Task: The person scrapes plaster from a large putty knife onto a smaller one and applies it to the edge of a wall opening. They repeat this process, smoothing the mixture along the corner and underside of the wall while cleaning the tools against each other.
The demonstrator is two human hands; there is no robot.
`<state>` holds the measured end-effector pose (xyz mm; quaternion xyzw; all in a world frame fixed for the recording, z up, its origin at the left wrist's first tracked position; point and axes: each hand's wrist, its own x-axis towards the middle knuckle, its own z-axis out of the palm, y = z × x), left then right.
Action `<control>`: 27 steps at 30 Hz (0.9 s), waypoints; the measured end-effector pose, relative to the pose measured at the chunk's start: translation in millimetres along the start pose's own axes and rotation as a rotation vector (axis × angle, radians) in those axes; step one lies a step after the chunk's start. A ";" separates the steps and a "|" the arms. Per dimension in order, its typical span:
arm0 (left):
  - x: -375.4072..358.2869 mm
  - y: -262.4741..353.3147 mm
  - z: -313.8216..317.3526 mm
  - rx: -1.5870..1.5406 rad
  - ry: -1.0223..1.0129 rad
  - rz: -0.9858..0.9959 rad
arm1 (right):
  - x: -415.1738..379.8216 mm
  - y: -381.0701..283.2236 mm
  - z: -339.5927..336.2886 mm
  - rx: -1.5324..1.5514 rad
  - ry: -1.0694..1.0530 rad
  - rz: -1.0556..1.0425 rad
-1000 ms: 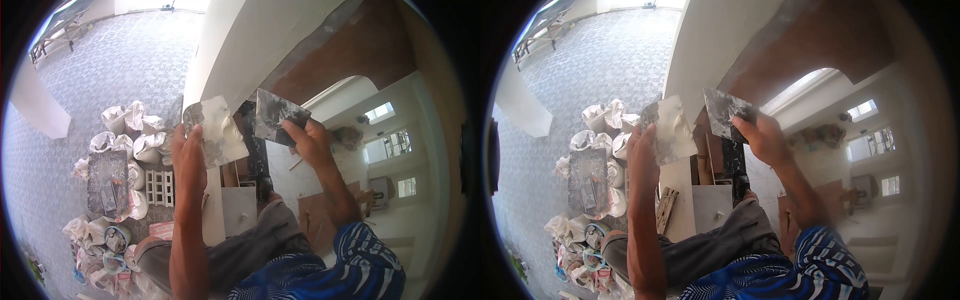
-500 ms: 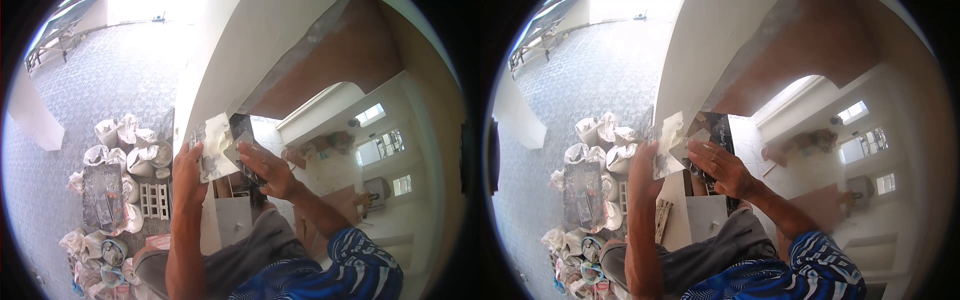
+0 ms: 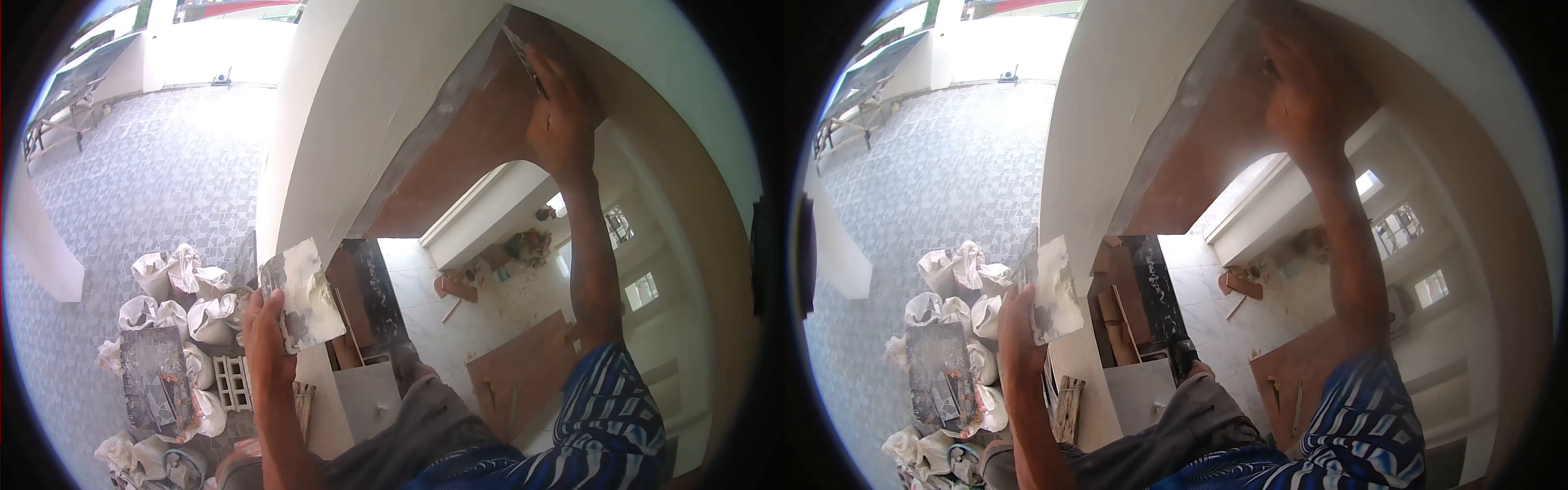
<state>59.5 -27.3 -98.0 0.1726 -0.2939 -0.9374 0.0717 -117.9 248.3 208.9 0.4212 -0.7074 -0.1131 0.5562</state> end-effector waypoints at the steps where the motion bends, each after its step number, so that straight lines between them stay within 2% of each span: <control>1: -1.7 1.5 0.5 0.007 -0.003 0.000 | 9.0 10.0 3.0 -0.046 0.019 -0.032; 5: 1.4 -0.2 -4.3 -0.001 -0.047 0.020 | 24.2 34.1 7.0 -0.180 0.005 -0.033; 8: 2.8 0.4 -6.5 0.014 -0.053 0.028 | 29.6 32.0 11.2 -0.147 0.006 -0.022; 12: 4.1 -0.2 -10.2 0.031 -0.069 0.026 | 29.1 27.4 22.1 -0.200 0.033 -0.116; 14: 2.0 1.0 -7.6 0.032 -0.068 0.020 | 21.1 12.8 24.0 -0.151 0.023 -0.155; 19: 7.6 -3.4 -11.2 0.030 -0.017 0.009 | -39.1 -59.6 36.6 -0.070 -0.160 -0.060; 22: 6.6 -5.2 -12.1 0.038 0.014 0.003 | -69.8 -81.3 42.6 0.118 -0.256 -0.109; 25: 1.2 -0.5 -9.6 0.074 0.008 0.004 | -55.3 -69.5 27.2 0.164 -0.226 -0.052; 27: -1.8 -0.8 -4.1 0.067 0.026 0.005 | -28.3 -43.9 16.5 0.082 -0.079 0.045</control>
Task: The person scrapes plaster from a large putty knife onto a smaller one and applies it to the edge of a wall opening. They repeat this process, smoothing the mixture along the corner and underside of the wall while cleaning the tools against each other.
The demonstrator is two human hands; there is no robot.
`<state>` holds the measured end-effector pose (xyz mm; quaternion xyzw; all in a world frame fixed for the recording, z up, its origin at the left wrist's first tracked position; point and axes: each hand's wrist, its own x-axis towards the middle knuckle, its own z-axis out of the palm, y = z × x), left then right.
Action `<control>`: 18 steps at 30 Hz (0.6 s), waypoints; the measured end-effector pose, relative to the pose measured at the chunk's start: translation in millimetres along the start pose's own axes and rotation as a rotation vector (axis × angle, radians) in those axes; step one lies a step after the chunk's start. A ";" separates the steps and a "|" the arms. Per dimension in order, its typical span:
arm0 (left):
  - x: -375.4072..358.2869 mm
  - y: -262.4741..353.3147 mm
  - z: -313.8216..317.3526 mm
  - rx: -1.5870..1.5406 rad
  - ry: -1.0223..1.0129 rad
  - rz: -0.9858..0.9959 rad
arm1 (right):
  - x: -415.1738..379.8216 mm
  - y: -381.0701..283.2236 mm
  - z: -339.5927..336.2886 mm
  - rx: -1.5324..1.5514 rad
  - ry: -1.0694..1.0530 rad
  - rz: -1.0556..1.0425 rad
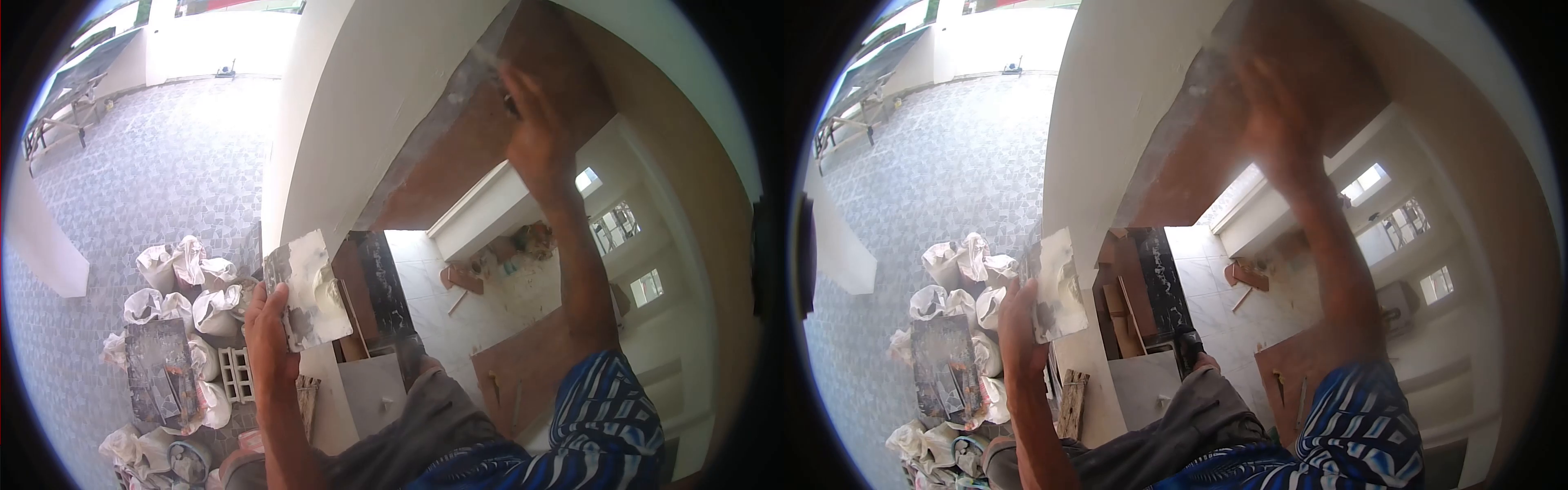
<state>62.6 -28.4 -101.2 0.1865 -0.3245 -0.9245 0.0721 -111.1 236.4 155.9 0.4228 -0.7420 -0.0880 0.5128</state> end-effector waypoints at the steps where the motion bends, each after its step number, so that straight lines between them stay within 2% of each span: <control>1: -0.5 -0.3 5.1 -0.021 0.026 -0.001 | 15.3 17.1 -5.2 -0.025 0.042 0.032; 3: -1.6 2.8 9.6 -0.031 0.042 -0.002 | 44.3 36.3 -7.3 -0.097 0.120 -0.012; 6: -6.6 6.6 8.8 0.007 0.000 -0.018 | 53.8 45.8 0.6 -0.003 -0.006 0.070; 7: -7.0 7.4 8.1 0.024 -0.019 -0.023 | 47.4 41.4 1.7 -0.060 -0.006 0.029; 11: 0.7 3.9 -4.8 0.046 -0.128 -0.018 | 5.9 0.2 32.5 -0.207 0.060 -0.069; 12: 0.7 3.9 -4.2 0.064 -0.090 -0.022 | -9.4 -11.0 44.4 -0.227 0.088 -0.072; 13: -1.6 5.3 -1.1 0.081 -0.050 -0.026 | -23.5 -24.3 50.9 -0.115 0.069 -0.063; 17: -11.0 15.0 13.9 0.022 0.145 -0.005 | -79.9 -84.0 77.4 0.009 -0.053 0.053; 18: -11.7 15.4 13.0 0.061 0.098 0.005 | -95.2 -96.6 84.6 0.023 -0.067 0.060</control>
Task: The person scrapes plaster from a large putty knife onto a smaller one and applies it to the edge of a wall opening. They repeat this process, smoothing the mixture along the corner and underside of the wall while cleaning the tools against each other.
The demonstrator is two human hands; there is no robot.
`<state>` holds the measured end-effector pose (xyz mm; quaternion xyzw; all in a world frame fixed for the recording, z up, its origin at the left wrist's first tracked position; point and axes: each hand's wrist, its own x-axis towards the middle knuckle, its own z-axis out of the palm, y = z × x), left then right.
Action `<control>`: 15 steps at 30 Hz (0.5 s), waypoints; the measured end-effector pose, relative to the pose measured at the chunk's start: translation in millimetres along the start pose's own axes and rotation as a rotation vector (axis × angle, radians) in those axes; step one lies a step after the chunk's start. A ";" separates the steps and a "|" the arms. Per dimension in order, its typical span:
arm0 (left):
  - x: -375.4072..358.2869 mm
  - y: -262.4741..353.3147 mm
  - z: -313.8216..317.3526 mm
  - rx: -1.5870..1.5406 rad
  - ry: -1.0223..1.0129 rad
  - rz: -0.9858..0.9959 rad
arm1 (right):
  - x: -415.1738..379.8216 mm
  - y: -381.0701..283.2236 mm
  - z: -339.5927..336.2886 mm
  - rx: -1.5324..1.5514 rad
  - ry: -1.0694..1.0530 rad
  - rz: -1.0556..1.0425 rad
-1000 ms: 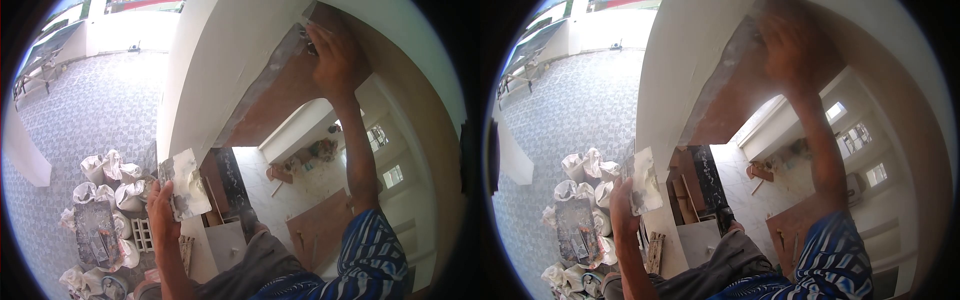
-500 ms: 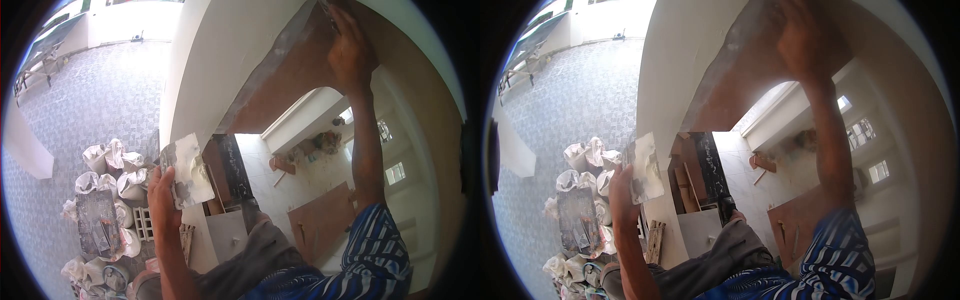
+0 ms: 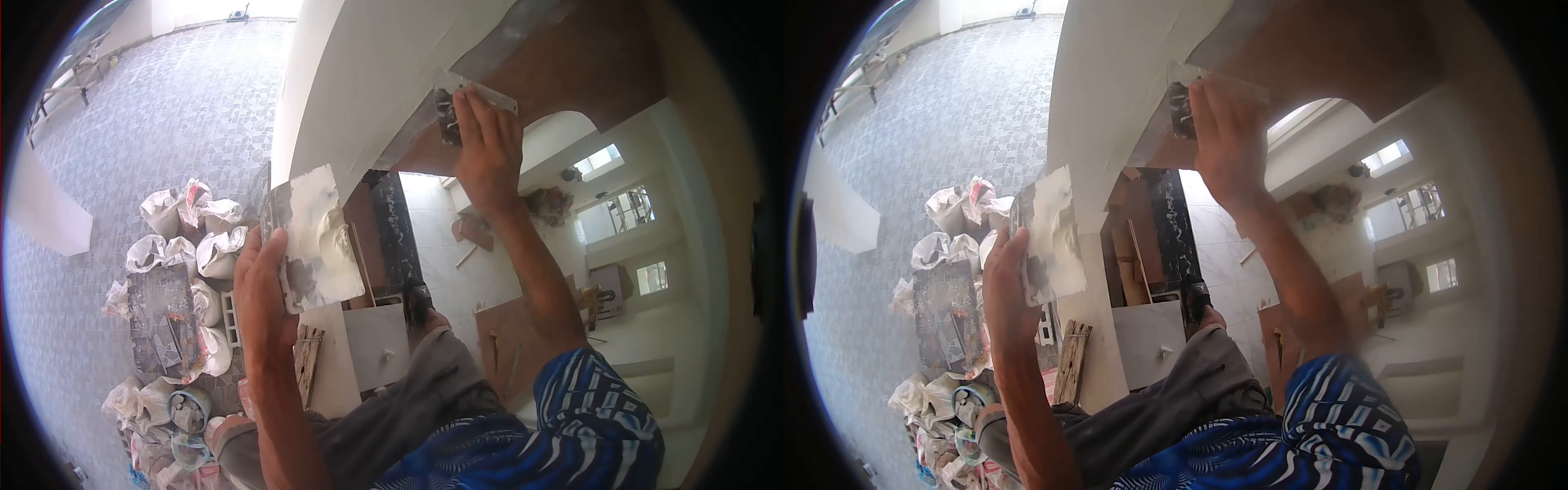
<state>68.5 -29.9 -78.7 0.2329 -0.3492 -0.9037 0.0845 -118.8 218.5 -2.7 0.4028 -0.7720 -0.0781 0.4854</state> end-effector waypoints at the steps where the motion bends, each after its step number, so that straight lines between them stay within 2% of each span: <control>1: -0.5 1.3 -2.7 0.038 -0.047 0.013 | -13.4 -11.7 8.7 0.013 -0.013 0.006; 2: -1.4 2.0 -5.3 0.076 -0.095 0.025 | -27.4 -21.8 16.9 0.045 -0.035 0.027; 5: -5.5 2.5 0.8 0.061 -0.023 0.028 | -62.9 -45.6 43.5 0.075 -0.047 0.074; 9: -7.8 3.7 -1.5 0.104 -0.078 0.060 | -102.9 -79.4 66.1 0.133 -0.110 0.120; 11: -6.0 1.1 -4.4 0.078 -0.132 0.060 | -130.8 -95.2 78.1 0.237 -0.245 0.144; 14: -11.8 2.4 9.2 0.085 0.035 0.057 | -175.7 -107.6 84.4 0.400 -0.376 0.176; 15: -9.6 2.2 6.3 0.132 0.004 0.079 | -178.7 -110.1 80.2 0.457 -0.405 0.183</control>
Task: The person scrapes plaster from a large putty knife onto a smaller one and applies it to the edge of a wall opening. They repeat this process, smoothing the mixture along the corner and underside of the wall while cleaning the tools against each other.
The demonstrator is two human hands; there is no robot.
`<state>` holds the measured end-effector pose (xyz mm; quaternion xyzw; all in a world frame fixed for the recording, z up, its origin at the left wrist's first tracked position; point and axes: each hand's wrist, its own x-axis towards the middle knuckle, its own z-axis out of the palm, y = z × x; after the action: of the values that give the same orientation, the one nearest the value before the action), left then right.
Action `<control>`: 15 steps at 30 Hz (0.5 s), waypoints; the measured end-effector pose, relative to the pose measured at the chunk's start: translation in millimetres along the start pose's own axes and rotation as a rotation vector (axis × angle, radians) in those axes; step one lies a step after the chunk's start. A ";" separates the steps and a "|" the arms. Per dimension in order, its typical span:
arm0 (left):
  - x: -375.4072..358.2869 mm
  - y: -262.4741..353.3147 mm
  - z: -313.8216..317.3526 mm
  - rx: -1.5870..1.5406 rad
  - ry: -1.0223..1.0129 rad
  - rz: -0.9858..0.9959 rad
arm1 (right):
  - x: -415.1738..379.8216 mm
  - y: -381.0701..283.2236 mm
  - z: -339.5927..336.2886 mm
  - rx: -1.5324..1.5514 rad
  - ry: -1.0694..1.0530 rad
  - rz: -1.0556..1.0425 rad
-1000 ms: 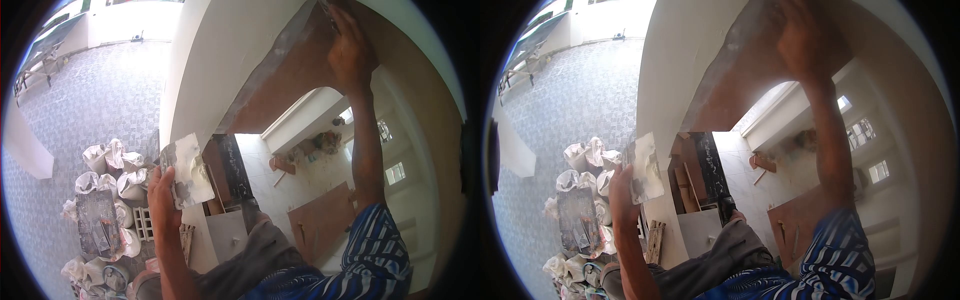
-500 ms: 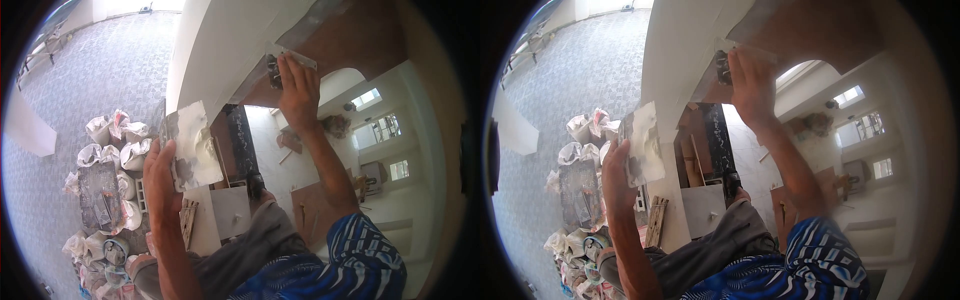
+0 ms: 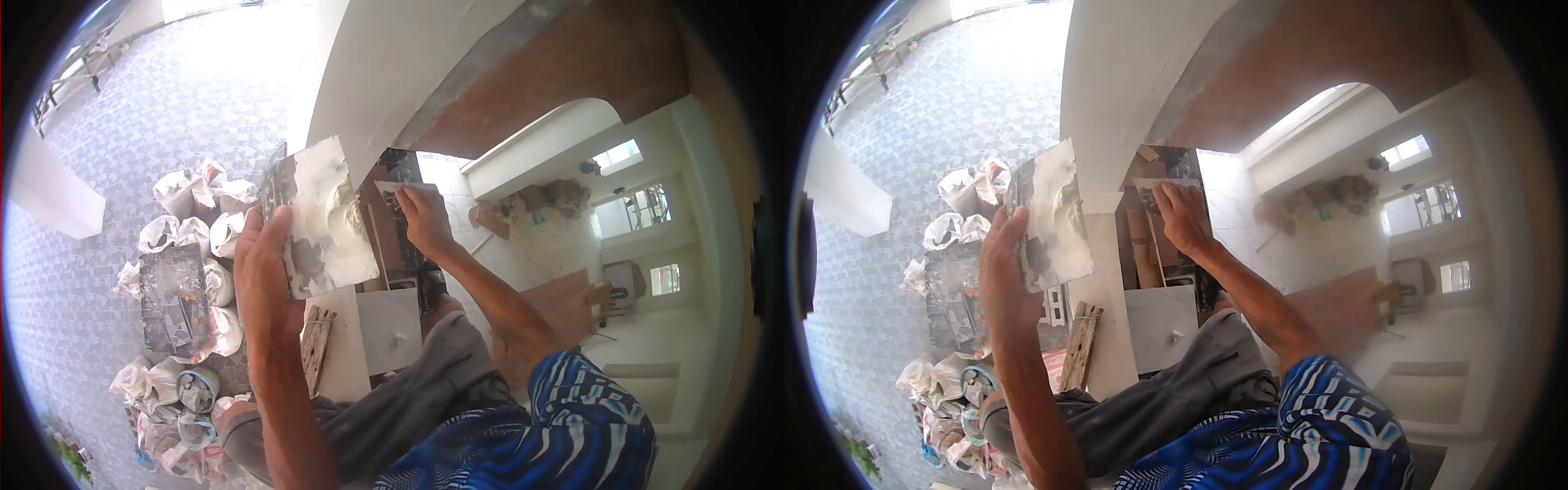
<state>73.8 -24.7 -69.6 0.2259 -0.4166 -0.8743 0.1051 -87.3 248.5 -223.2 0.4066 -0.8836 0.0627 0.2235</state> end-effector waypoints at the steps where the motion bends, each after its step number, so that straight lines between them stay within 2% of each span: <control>1: 4.2 -3.4 -6.3 0.041 -0.024 0.025 | -5.5 -0.8 -3.3 0.072 -0.001 0.047; 3: 1.3 -5.9 -7.5 0.056 0.010 0.034 | -11.3 -11.3 -31.8 0.217 -0.023 0.155; 5: 2.0 -5.0 0.0 0.005 0.116 0.028 | 2.4 -7.6 -51.5 0.147 0.110 0.117; 7: 3.8 -4.2 -2.5 -0.046 0.088 0.002 | 31.3 -1.7 -77.1 0.088 0.259 0.060; 15: -0.7 -2.3 -3.8 -0.014 0.116 0.014 | 101.3 7.0 -164.6 -0.211 0.483 0.101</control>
<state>76.3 -25.6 -73.3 0.2727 -0.4052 -0.8618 0.1368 -93.5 231.3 -30.7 0.3098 -0.8254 0.0764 0.4658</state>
